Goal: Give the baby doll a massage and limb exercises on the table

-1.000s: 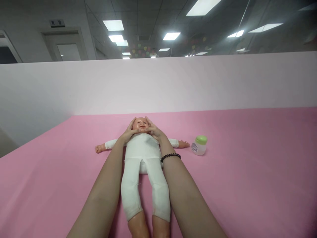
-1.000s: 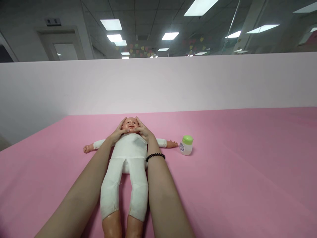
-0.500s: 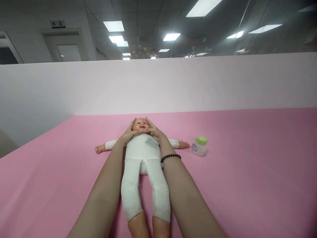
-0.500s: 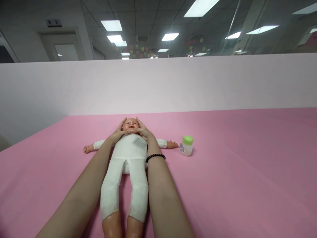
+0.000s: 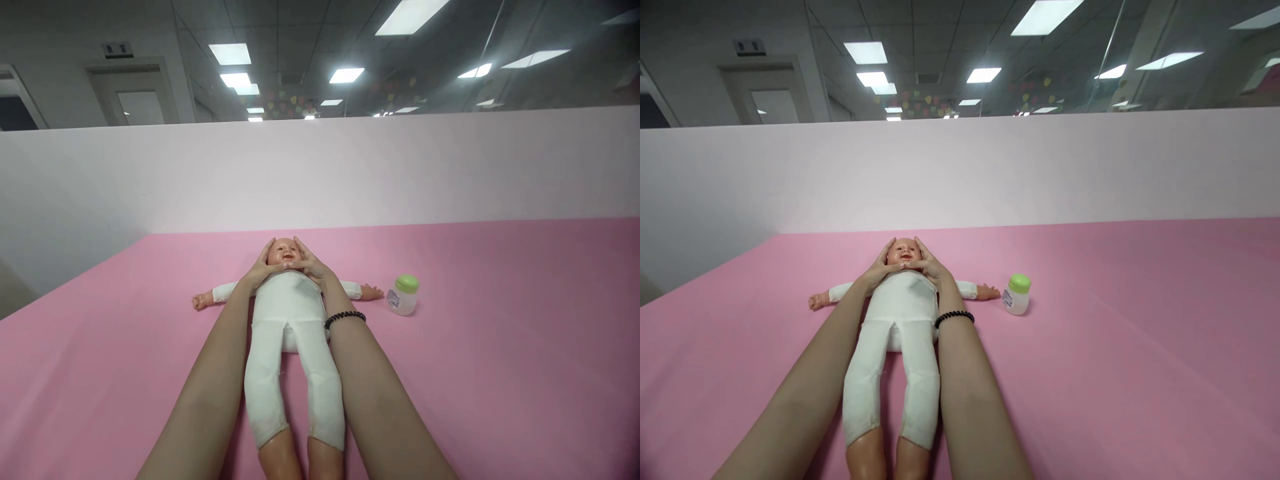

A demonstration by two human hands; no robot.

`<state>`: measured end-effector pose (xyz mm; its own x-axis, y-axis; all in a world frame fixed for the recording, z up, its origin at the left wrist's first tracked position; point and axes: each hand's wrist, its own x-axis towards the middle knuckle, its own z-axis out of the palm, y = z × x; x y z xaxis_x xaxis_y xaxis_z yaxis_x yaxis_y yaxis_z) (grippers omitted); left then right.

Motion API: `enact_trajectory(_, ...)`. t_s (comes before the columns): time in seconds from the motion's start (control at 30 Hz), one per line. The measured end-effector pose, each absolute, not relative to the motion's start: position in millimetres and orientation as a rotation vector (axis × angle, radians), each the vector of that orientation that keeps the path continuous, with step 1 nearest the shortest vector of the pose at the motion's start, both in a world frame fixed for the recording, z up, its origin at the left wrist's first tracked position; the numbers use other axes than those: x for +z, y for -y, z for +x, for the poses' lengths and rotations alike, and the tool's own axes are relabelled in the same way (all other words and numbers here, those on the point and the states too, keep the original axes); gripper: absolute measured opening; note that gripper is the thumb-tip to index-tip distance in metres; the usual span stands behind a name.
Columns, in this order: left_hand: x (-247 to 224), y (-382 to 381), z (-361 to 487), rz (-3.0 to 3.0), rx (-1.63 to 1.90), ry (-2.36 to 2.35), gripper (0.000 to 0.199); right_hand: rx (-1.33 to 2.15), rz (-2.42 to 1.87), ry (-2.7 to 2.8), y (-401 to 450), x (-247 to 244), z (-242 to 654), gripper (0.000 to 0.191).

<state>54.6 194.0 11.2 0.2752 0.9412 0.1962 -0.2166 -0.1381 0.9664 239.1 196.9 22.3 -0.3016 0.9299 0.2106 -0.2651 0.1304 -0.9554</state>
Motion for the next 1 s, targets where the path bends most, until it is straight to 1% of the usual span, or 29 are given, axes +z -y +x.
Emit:
enact_trajectory(0.17,5.7,-200.0,52.2,1.323,1.181,-0.734,0.111,1.408,-0.756,1.364,-193.6,25.1,239.7,0.040)
enact_trajectory(0.33,-2.5,-210.6,48.5,1.347,1.150,-0.722,0.106,1.422,-0.765,1.381,-191.2,25.9,240.8,0.052)
enact_trajectory(0.47,0.5,-206.0,48.6,1.361,1.152,-0.724,0.104,1.423,-0.746,1.376,-192.2,25.8,240.3,0.044)
enact_trajectory(0.53,4.6,-200.9,49.7,1.360,1.152,-0.738,0.107,1.422,-0.738,1.369,-193.3,25.4,240.0,0.041)
enact_trajectory(0.63,9.8,-195.1,51.5,1.368,1.143,-0.763,0.115,1.426,-0.726,1.360,-194.3,24.4,240.0,0.040)
enact_trajectory(0.73,9.6,-195.9,51.9,1.388,1.143,-0.784,0.115,1.435,-0.712,1.350,-194.2,23.4,240.3,0.041)
enact_trajectory(0.8,6.3,-200.1,51.0,1.399,1.151,-0.789,0.113,1.448,-0.703,1.345,-193.8,23.3,240.3,0.046)
enact_trajectory(0.93,-1.6,-209.7,48.3,1.385,1.149,-0.744,0.107,1.489,-0.695,1.343,-192.8,24.8,239.3,0.075)
enact_trajectory(1.0,-3.4,-211.7,47.5,1.372,1.139,-0.722,0.107,1.504,-0.694,1.343,-192.0,25.9,238.9,0.083)
